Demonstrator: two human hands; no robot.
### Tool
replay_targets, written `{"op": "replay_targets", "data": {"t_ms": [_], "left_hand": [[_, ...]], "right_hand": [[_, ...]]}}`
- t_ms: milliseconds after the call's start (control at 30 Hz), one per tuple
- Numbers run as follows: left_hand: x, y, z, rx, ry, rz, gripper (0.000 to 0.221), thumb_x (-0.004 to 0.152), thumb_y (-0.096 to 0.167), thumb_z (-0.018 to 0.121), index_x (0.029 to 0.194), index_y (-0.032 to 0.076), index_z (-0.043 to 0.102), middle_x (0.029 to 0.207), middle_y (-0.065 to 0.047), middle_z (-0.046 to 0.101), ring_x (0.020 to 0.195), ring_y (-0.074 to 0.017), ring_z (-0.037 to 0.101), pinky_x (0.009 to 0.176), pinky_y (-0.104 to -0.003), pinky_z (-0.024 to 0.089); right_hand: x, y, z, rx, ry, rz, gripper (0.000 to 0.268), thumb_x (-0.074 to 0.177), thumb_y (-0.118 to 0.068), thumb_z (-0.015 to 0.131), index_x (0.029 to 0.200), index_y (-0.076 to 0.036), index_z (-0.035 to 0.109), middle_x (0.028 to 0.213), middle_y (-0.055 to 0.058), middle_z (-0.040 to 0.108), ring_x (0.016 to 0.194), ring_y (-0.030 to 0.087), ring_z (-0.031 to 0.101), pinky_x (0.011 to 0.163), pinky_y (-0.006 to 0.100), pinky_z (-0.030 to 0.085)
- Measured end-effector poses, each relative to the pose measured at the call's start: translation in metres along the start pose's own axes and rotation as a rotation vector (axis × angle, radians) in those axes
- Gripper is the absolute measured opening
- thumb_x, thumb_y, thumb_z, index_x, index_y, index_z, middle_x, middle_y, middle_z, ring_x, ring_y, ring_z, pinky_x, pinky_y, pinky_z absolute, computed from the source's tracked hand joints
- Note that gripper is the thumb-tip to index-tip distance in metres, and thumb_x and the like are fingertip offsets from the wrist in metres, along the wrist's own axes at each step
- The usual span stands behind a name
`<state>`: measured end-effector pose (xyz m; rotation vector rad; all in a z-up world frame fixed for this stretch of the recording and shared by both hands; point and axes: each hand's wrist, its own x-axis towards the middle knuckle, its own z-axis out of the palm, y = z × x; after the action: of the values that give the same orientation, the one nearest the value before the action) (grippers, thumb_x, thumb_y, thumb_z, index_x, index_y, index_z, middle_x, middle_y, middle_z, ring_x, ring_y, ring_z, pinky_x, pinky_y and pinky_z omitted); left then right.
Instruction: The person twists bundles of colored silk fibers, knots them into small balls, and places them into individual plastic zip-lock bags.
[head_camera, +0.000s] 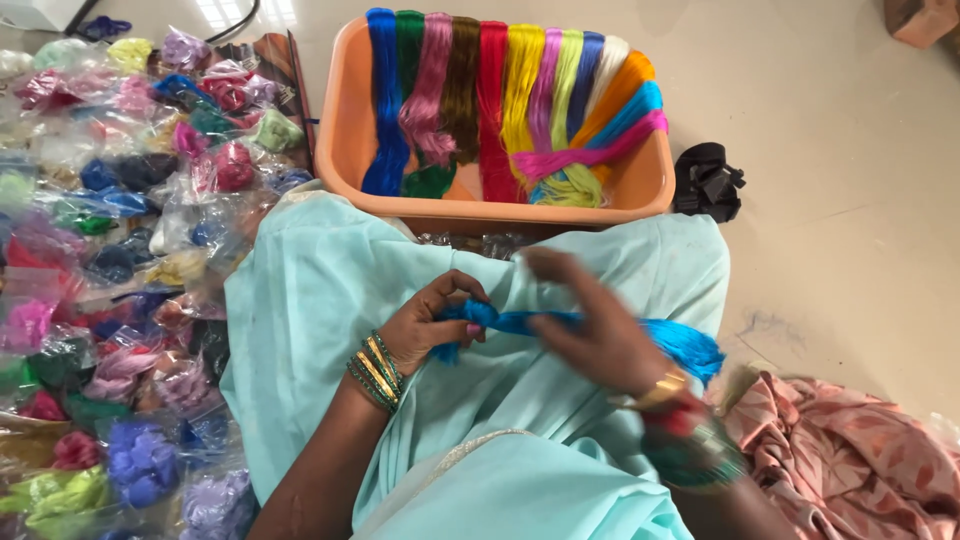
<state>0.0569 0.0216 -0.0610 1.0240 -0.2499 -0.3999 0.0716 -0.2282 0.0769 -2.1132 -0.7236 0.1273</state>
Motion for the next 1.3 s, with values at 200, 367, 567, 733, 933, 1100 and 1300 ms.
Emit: {"op": "replay_targets", "data": {"t_ms": [200,367,567,733,933,1100,1300], "left_hand": [[-0.009,-0.003,-0.005,-0.021,0.05,0.03,0.035,0.084,-0.002,0.073,0.115,0.007,0.06,0.101,-0.002,0.066,0.087,-0.0082,0.06,0.078,-0.024,0.048],[-0.006,-0.002,-0.007,-0.125,0.025,0.069,0.031,0.083,-0.002,0.072,0.112,0.006,0.064,0.09,-0.003,0.063,0.075,-0.0078,0.054,0.065,-0.023,0.042],[-0.001,0.005,0.0,-0.11,0.006,0.045,0.027,0.084,0.0,0.071,0.109,0.005,0.064,0.086,-0.002,0.062,0.074,-0.0081,0.056,0.067,-0.024,0.046],[0.002,0.006,0.0,-0.066,-0.005,-0.068,0.032,0.089,0.008,0.071,0.12,0.001,0.068,0.088,-0.003,0.065,0.075,-0.0093,0.062,0.069,-0.025,0.05],[-0.002,0.014,0.008,-0.02,0.021,-0.076,0.034,0.091,0.015,0.074,0.122,0.004,0.064,0.091,-0.005,0.069,0.079,-0.0154,0.072,0.065,-0.028,0.054],[-0.008,0.001,-0.001,-0.09,0.015,-0.029,0.039,0.093,0.019,0.075,0.127,0.004,0.062,0.092,-0.008,0.071,0.077,-0.0187,0.072,0.069,-0.031,0.057],[-0.006,0.002,0.001,-0.133,0.02,0.024,0.035,0.096,0.022,0.073,0.121,0.0,0.062,0.086,-0.01,0.072,0.076,-0.0211,0.073,0.07,-0.034,0.059]], "right_hand": [[0.021,-0.011,0.026,-0.074,-0.233,0.133,0.067,0.072,0.0,0.064,0.137,-0.016,0.058,0.115,0.012,0.071,0.095,0.029,0.072,0.084,0.037,0.058],[-0.039,0.039,-0.066,-0.151,-0.192,0.205,0.047,0.077,0.004,0.061,0.119,-0.011,0.073,0.102,0.009,0.073,0.094,0.021,0.07,0.085,0.034,0.056],[-0.118,0.109,-0.15,-0.067,0.03,0.636,0.049,0.086,0.006,0.052,0.125,-0.013,0.075,0.101,0.009,0.077,0.091,0.016,0.067,0.078,0.033,0.053],[-0.093,0.067,-0.108,-0.66,0.358,0.263,0.054,0.077,0.004,0.057,0.127,-0.01,0.069,0.141,0.016,0.062,0.115,0.034,0.065,0.087,0.042,0.051],[-0.005,-0.014,0.007,-0.383,0.08,-0.194,0.076,0.073,-0.014,0.08,0.143,-0.007,0.051,0.135,0.014,0.06,0.116,0.036,0.056,0.106,0.045,0.041],[0.015,-0.013,0.049,-0.511,-0.086,-0.2,0.068,0.073,-0.007,0.068,0.14,-0.012,0.056,0.111,0.01,0.068,0.1,0.03,0.066,0.089,0.048,0.043],[-0.033,0.02,-0.031,-0.652,0.186,-0.119,0.048,0.076,0.004,0.058,0.119,-0.013,0.07,0.106,0.01,0.071,0.098,0.033,0.068,0.084,0.044,0.051]]}}
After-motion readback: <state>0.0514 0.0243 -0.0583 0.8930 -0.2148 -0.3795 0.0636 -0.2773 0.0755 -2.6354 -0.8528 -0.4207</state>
